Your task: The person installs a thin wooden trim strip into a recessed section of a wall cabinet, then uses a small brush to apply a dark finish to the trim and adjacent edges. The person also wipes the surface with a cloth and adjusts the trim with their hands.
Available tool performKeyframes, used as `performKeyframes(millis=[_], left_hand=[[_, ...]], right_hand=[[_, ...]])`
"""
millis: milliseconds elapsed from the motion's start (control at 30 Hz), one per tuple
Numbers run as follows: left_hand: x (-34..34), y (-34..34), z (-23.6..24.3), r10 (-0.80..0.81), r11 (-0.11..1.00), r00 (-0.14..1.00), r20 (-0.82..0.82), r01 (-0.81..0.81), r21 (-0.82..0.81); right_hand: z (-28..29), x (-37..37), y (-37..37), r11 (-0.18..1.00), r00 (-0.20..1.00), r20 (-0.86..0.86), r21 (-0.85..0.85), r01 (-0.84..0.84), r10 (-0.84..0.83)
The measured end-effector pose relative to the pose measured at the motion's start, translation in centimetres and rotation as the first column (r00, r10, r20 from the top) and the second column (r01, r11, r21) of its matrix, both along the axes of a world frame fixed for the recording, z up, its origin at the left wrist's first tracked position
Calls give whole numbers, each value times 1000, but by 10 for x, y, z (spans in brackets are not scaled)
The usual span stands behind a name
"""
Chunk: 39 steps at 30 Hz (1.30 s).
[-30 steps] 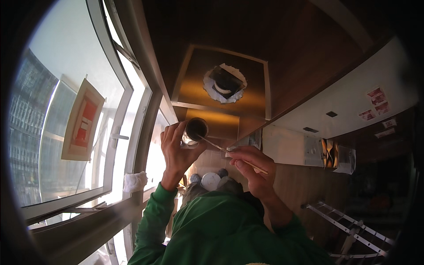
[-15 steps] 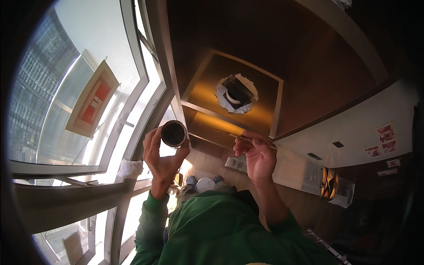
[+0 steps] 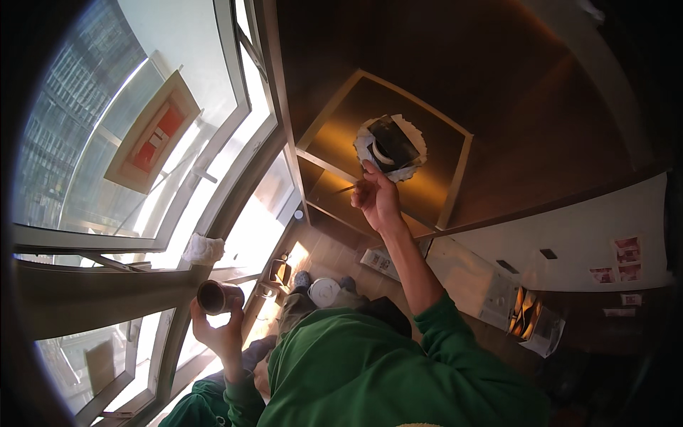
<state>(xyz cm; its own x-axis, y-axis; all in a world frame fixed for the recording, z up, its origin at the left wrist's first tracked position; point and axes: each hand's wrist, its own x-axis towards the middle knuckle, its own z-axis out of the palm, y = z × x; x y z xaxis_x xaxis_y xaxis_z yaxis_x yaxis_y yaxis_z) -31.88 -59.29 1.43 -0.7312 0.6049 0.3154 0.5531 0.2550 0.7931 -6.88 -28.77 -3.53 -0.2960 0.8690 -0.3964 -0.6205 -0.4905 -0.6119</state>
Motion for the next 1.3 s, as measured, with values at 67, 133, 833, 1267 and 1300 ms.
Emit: performKeyframes(millis=[67,133,833,1267,1300], left_hand=[[5,-3,-5,-1,1000,1000,18,2,-10],[9,1,-6,-39,999,999,-37,38,-31],[37,40,19,-208,977,975,-85,212,41],[32,2,18,-40,998,985,-168,29,-64],[33,1,18,-24,997,986,-164,10,-82]], right_hand=[[-1,-2,8,999,1000,-8,20,-26,26],[-3,-1,10,1000,1000,-11,24,-9,10],[35,5,26,864,937,260,498,76,-233],[-2,-59,101,774,796,452,632,32,-403],[-4,-60,103,772,792,457,635,29,-405]])
